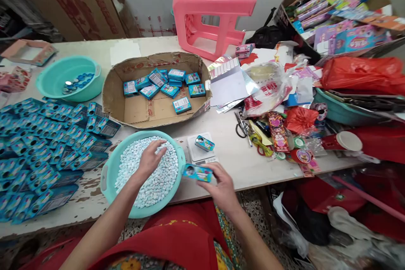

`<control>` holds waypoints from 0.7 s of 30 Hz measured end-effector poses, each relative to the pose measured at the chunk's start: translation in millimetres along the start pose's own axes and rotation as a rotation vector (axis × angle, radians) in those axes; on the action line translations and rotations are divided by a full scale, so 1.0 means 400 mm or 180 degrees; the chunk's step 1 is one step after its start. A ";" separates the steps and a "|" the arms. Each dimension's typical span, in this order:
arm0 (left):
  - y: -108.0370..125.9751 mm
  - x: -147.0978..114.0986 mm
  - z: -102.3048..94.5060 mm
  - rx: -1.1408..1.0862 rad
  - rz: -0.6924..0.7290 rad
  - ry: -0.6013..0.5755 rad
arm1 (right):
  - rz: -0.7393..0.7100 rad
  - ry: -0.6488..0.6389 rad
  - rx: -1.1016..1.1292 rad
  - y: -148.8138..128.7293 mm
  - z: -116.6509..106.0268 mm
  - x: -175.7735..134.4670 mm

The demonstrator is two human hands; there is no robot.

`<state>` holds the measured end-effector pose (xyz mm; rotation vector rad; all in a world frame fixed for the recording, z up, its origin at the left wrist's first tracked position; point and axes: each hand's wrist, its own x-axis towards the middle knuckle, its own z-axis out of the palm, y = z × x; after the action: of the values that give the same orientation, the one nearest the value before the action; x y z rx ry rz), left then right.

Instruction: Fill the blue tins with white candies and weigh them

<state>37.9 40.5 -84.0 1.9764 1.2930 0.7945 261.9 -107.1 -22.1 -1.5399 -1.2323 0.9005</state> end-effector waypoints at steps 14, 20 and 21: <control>0.163 0.154 0.099 -0.0248 0.0525 -0.0771 | 0.0173 0.1409 -0.0224 0.252 -0.112 0.192; 0.168 0.055 -0.110 -0.0481 0.0150 -0.0355 | -0.0466 0.0813 -0.0866 0.202 -0.015 0.233; 0.167 0.036 -0.120 -0.0601 0.0095 -0.0407 | -0.0598 0.0852 -0.1013 0.174 -0.004 0.225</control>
<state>42.1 41.8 -0.7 1.8674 1.0764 0.7623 303.7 -23.6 -87.4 -1.6937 -1.3397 0.3733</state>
